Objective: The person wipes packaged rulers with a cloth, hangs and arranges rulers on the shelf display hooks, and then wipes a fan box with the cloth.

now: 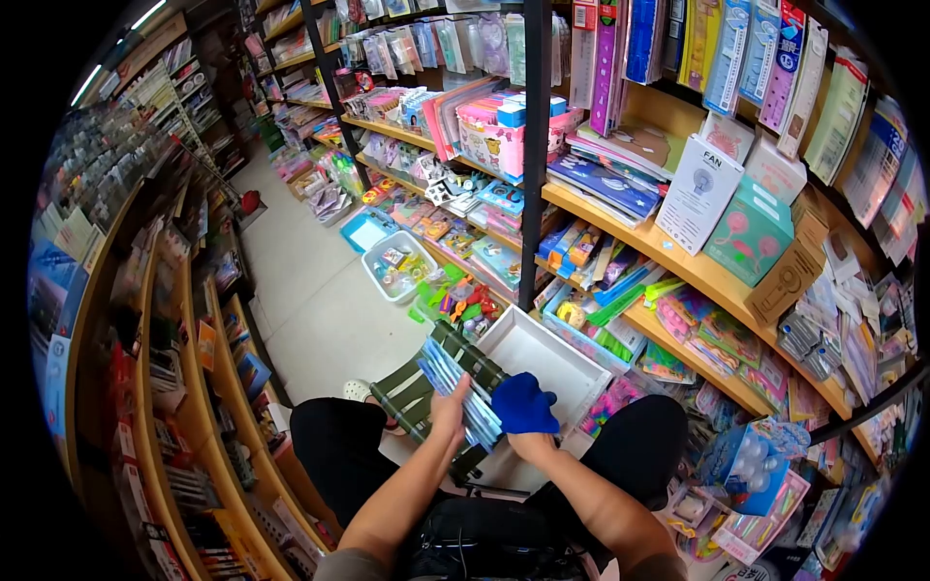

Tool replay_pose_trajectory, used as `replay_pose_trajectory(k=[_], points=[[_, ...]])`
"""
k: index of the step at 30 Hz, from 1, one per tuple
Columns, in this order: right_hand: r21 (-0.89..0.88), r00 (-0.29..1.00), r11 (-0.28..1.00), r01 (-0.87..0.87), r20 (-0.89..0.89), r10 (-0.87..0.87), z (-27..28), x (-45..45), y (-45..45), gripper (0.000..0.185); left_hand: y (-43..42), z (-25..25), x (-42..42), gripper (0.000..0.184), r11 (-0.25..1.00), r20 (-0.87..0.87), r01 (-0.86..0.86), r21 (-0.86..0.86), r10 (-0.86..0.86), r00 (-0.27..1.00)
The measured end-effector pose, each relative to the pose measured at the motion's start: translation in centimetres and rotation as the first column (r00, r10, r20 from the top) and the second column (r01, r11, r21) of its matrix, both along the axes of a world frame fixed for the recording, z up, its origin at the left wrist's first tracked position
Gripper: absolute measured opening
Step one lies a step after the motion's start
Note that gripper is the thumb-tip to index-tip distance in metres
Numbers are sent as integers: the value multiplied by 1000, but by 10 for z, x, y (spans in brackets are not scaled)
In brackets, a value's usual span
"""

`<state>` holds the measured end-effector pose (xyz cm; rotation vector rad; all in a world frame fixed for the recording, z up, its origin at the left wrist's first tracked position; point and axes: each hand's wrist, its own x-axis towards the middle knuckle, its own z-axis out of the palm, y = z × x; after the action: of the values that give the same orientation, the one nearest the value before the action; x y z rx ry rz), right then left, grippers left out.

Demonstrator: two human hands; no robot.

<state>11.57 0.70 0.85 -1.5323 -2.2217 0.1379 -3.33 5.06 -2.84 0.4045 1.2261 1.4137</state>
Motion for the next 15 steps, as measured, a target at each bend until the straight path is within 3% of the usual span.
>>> replay_pose_trajectory(k=[1, 2, 5, 8, 11, 14, 15], points=[[117, 991, 993, 15, -134, 1, -17, -4, -2, 31, -2, -5, 0, 27, 999, 75, 6, -39, -4, 997], [103, 992, 994, -21, -124, 34, -15, -4, -3, 30, -4, -9, 1, 27, 997, 150, 17, -76, -6, 989], [133, 977, 984, -119, -158, 140, 6, -4, -6, 22, -9, -8, -6, 27, 986, 105, 123, -113, -111, 988], [-79, 967, 966, -247, -83, 241, -20, -6, -7, 22, -8, -21, -20, 23, 977, 50, 133, -165, -126, 991], [-126, 887, 949, -289, -409, 216, -46, -1, -20, 25, -7, -24, -39, 19, 986, -14, 62, -156, -65, 998], [-386, 880, 912, -137, -469, -66, -69, -2, -15, 32, 0, -23, -67, 18, 979, -78, 109, -170, -124, 989], [-743, 866, 666, -73, -378, -326, -39, -1, -5, 36, 0, -22, -78, 18, 967, -162, 121, -223, -159, 974]])
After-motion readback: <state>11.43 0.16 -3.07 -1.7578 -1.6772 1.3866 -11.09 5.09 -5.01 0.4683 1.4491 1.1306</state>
